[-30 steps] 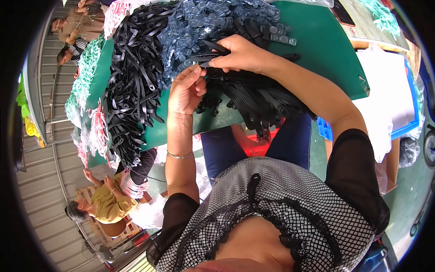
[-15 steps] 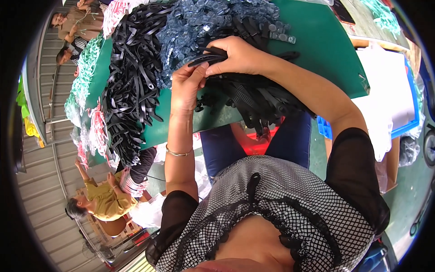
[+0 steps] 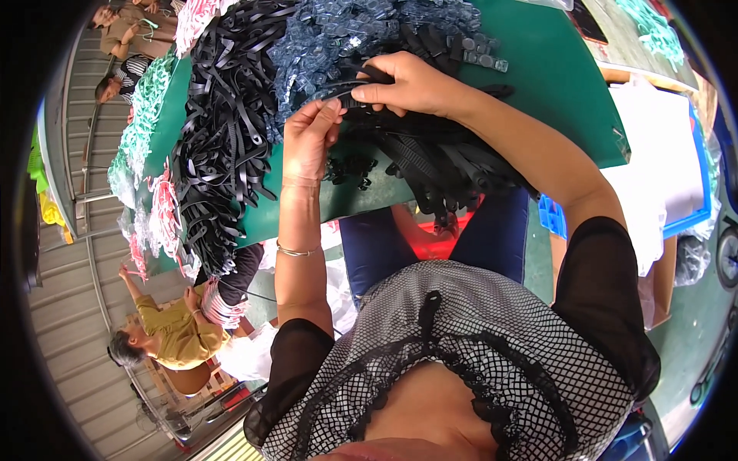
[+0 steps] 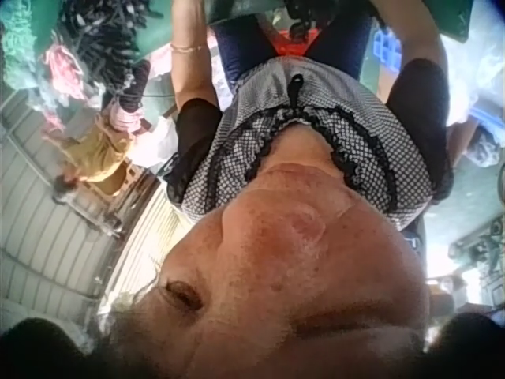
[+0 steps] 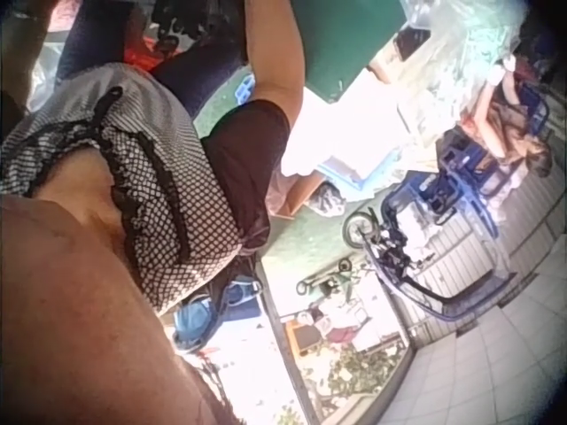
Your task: Sorting and organizing small black plastic components in a factory setting.
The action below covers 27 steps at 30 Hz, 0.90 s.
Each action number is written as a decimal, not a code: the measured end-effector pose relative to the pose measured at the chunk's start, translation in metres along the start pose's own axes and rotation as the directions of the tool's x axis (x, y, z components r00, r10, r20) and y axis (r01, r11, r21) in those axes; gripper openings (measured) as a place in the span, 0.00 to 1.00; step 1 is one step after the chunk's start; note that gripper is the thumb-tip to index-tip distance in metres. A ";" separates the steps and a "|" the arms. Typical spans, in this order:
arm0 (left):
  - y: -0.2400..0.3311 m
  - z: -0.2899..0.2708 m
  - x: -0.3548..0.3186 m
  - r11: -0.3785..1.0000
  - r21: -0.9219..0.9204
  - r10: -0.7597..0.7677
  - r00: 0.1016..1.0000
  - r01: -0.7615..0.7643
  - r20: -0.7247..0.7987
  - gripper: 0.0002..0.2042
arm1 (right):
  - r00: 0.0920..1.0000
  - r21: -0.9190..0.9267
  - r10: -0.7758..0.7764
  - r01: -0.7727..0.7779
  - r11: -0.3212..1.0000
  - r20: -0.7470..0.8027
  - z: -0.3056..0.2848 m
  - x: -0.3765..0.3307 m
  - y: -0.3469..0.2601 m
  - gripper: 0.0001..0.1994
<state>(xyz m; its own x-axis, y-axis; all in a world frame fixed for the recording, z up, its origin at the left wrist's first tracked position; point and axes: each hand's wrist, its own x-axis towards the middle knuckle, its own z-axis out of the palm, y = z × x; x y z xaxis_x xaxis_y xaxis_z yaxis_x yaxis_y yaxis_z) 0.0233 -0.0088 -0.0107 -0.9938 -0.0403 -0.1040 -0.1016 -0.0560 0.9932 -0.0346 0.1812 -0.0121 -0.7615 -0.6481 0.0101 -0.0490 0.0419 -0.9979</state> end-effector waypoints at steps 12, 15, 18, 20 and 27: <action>-0.012 -0.012 0.001 0.266 0.910 0.433 0.883 -0.317 0.181 0.06 | 0.992 0.096 -0.068 0.078 0.992 -0.104 -0.001 0.005 0.006 0.08; -0.009 -0.009 -0.002 0.227 0.916 0.439 0.874 -0.332 0.208 0.07 | 0.990 0.129 -0.101 0.112 0.985 -0.094 -0.001 0.004 0.003 0.07; -0.012 -0.010 -0.004 0.197 0.913 0.466 0.854 -0.356 0.232 0.07 | 0.991 0.174 -0.108 0.121 0.977 -0.079 -0.001 0.004 0.003 0.07; -0.012 -0.011 -0.004 0.201 0.901 0.477 0.842 -0.384 0.253 0.06 | 0.991 0.162 -0.107 0.119 0.979 -0.083 -0.001 0.004 0.002 0.06; -0.018 -0.020 -0.004 0.702 0.660 0.372 0.928 -0.268 -0.019 0.07 | 0.993 0.126 -0.096 0.104 0.987 -0.069 0.002 0.002 0.000 0.09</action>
<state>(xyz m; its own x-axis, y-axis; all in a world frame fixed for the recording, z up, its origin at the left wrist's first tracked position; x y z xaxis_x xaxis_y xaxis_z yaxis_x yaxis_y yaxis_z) 0.0303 -0.0272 -0.0286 -0.9591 -0.0772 0.2723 0.1649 0.6296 0.7592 -0.0348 0.1785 -0.0118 -0.7958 -0.5954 0.1103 -0.0461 -0.1220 -0.9915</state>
